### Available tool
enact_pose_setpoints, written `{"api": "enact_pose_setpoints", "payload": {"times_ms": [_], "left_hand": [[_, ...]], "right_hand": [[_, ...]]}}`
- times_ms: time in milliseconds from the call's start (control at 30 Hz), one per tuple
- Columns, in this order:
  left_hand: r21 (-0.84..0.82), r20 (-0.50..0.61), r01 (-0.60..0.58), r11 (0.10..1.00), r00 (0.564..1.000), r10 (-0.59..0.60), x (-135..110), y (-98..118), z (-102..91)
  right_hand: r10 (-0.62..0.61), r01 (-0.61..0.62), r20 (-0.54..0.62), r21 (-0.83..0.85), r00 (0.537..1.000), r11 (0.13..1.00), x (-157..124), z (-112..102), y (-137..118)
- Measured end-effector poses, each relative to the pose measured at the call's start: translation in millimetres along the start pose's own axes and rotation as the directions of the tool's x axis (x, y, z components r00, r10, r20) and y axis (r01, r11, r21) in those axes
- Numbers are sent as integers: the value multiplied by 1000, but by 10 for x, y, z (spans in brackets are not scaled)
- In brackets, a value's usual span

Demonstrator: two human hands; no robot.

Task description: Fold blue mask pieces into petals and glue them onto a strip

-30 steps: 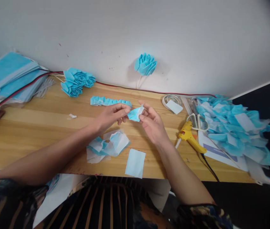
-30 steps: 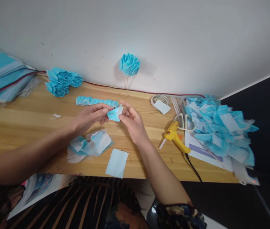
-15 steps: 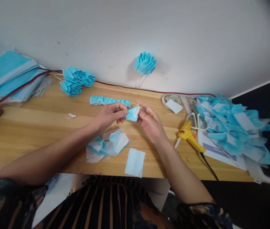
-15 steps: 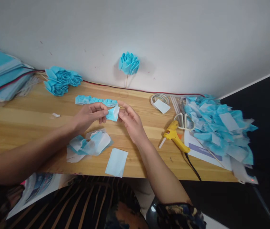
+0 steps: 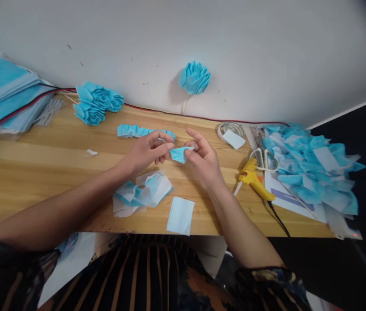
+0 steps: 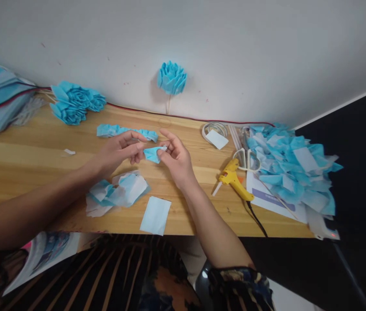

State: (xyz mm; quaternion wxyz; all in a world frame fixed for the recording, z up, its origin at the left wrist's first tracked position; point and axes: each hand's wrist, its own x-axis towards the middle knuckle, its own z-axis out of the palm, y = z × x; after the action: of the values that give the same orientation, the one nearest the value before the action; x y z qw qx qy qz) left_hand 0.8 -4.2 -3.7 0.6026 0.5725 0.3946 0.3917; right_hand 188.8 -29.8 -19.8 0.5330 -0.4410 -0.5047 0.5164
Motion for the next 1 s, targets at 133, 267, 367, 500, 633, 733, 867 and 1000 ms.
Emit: {"api": "enact_pose_setpoints", "payload": {"times_ms": [133, 267, 367, 500, 633, 733, 867, 1000], "left_hand": [[36, 43, 36, 999, 998, -37, -13, 6, 28], [69, 98, 62, 996, 993, -68, -55, 20, 79], [72, 96, 71, 995, 992, -78, -72, 12, 79], [47, 108, 94, 994, 989, -99, -51, -15, 32], [10, 134, 71, 997, 988, -72, -13, -8, -9], [16, 136, 63, 998, 989, -64, -11, 19, -13], [29, 133, 58, 998, 989, -62, -41, 40, 23], [49, 103, 49, 998, 993, -54, -65, -7, 63]], "right_hand": [[3, -3, -16, 14, 1000, 1000, -1, 7, -12], [7, -7, -3, 39, 1000, 999, -9, 26, -25], [3, -2, -12, 61, 1000, 998, -12, 31, -25], [6, -5, -29, 56, 1000, 998, -5, 22, -18], [7, -4, -51, 60, 999, 998, 7, 13, -16], [18, -14, -53, 67, 998, 998, 10, 15, -21], [48, -39, -70, 121, 996, 992, 6, 27, -28], [66, -57, -59, 143, 996, 988, 1, 36, -30]]}}
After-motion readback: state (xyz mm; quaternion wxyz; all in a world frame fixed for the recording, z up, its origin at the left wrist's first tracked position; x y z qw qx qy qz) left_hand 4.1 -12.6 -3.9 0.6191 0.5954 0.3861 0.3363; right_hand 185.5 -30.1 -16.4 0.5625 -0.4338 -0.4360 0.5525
